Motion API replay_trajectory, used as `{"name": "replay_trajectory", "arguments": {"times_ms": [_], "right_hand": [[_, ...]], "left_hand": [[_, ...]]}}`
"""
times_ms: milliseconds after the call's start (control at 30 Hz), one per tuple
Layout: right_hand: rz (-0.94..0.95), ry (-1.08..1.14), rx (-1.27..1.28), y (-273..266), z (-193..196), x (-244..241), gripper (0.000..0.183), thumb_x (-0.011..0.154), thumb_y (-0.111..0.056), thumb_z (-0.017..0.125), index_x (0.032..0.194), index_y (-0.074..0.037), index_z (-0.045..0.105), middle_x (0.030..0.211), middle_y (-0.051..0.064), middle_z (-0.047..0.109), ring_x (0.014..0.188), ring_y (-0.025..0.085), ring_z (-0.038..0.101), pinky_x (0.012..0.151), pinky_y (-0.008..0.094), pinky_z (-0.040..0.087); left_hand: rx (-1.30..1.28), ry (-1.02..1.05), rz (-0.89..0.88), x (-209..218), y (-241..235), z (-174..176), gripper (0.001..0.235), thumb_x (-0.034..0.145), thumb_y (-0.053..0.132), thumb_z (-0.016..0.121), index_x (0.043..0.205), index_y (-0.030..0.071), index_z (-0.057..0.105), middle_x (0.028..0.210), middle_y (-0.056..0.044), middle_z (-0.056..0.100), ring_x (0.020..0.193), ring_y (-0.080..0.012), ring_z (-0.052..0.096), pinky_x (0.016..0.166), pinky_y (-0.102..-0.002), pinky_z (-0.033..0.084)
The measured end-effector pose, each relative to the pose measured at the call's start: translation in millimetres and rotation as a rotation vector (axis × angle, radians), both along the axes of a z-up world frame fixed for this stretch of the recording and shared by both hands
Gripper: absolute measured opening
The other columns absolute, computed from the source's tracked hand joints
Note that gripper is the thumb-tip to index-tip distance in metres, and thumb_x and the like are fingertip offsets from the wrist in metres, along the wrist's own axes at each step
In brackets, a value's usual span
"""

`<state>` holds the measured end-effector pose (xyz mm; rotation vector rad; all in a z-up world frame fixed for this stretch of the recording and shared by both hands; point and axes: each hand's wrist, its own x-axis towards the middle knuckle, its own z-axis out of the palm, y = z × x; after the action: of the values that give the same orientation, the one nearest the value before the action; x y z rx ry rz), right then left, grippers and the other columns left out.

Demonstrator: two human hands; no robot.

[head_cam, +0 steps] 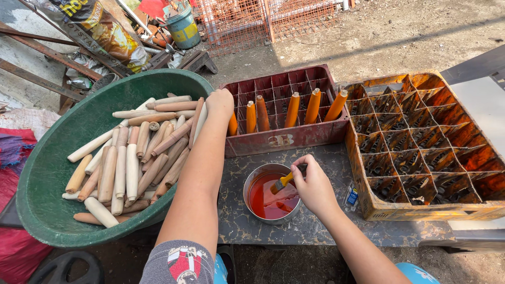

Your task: The person paints cylindrical wooden handles with orange paint using a brush. They dip the brush into a metal can of paint, coat each handle, and place the finished pieces into a red crate. The process is repeated for multiple handles taken from a green basin.

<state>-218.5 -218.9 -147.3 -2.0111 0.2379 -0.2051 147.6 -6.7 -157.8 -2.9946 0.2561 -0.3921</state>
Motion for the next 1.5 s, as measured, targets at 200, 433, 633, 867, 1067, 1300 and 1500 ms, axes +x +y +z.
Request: {"name": "replay_trajectory", "arguments": {"times_ms": [200, 433, 633, 867, 1067, 1300, 1500], "right_hand": [[-0.009, 0.041, -0.050, 4.3, -0.9, 3.9, 0.023, 0.099, -0.027, 0.063, 0.111, -0.008, 0.060, 0.088, 0.015, 0.072, 0.076, 0.026, 0.071, 0.071, 0.040, 0.056], [0.005, -0.095, -0.149, 7.8, -7.7, 2.7, 0.023, 0.098, -0.026, 0.064, 0.109, -0.006, 0.061, 0.094, 0.013, 0.071, 0.079, 0.025, 0.071, 0.071, 0.039, 0.055], [-0.006, -0.054, -0.138, 9.7, -8.8, 5.0, 0.025, 0.100, -0.027, 0.063, 0.112, -0.005, 0.061, 0.088, 0.016, 0.071, 0.078, 0.027, 0.070, 0.071, 0.040, 0.055], [-0.003, -0.121, -0.163, 13.6, -17.2, 9.6, 0.026, 0.099, -0.026, 0.064, 0.111, -0.003, 0.062, 0.090, 0.015, 0.072, 0.080, 0.026, 0.070, 0.072, 0.039, 0.055], [0.000, -0.121, -0.185, 10.9, -21.7, 15.2, 0.025, 0.100, -0.025, 0.064, 0.111, -0.003, 0.062, 0.090, 0.015, 0.071, 0.080, 0.026, 0.069, 0.072, 0.039, 0.055], [-0.002, -0.129, -0.107, 10.0, -19.3, 13.8, 0.024, 0.100, -0.024, 0.064, 0.110, -0.003, 0.061, 0.087, 0.014, 0.071, 0.077, 0.023, 0.070, 0.070, 0.037, 0.054], [0.003, -0.128, -0.116, 9.0, -9.4, 10.1, 0.023, 0.102, -0.024, 0.063, 0.110, -0.003, 0.060, 0.088, 0.013, 0.071, 0.077, 0.022, 0.070, 0.069, 0.036, 0.054]], "left_hand": [[-0.218, -0.106, -0.143, -36.2, 32.6, 38.1, 0.040, 0.093, 0.037, 0.074, 0.116, 0.005, 0.065, 0.113, -0.019, 0.066, 0.104, -0.0388, 0.068, 0.083, -0.050, 0.055], [-0.239, -0.114, -0.053, -81.6, 147.1, 77.8, 0.030, 0.089, 0.030, 0.077, 0.116, 0.018, 0.070, 0.115, -0.013, 0.068, 0.107, -0.0353, 0.066, 0.087, -0.050, 0.053], [-0.252, 0.246, 0.275, -99.9, 255.1, 43.4, 0.020, 0.079, 0.024, 0.084, 0.099, 0.026, 0.083, 0.113, -0.004, 0.074, 0.110, -0.0246, 0.068, 0.094, -0.042, 0.055], [0.047, 0.545, 0.435, -134.8, 275.9, -29.4, 0.073, 0.071, 0.035, 0.098, 0.132, 0.018, 0.063, 0.136, -0.008, 0.061, 0.121, -0.0271, 0.063, 0.097, -0.045, 0.054], [0.126, 0.749, 0.374, -155.7, 275.0, -69.4, 0.056, 0.080, 0.040, 0.085, 0.128, 0.014, 0.074, 0.133, -0.007, 0.071, 0.124, -0.0249, 0.067, 0.102, -0.043, 0.053], [-0.009, 0.391, 0.269, -164.3, 271.9, -30.9, 0.039, 0.094, 0.031, 0.061, 0.129, 0.017, 0.069, 0.123, -0.013, 0.074, 0.115, -0.0300, 0.071, 0.091, -0.050, 0.058], [0.200, 0.126, 0.165, -184.9, 227.1, 61.8, 0.043, 0.073, 0.035, 0.081, 0.102, 0.004, 0.079, 0.111, -0.015, 0.073, 0.122, -0.0296, 0.061, 0.105, -0.036, 0.047]]}}
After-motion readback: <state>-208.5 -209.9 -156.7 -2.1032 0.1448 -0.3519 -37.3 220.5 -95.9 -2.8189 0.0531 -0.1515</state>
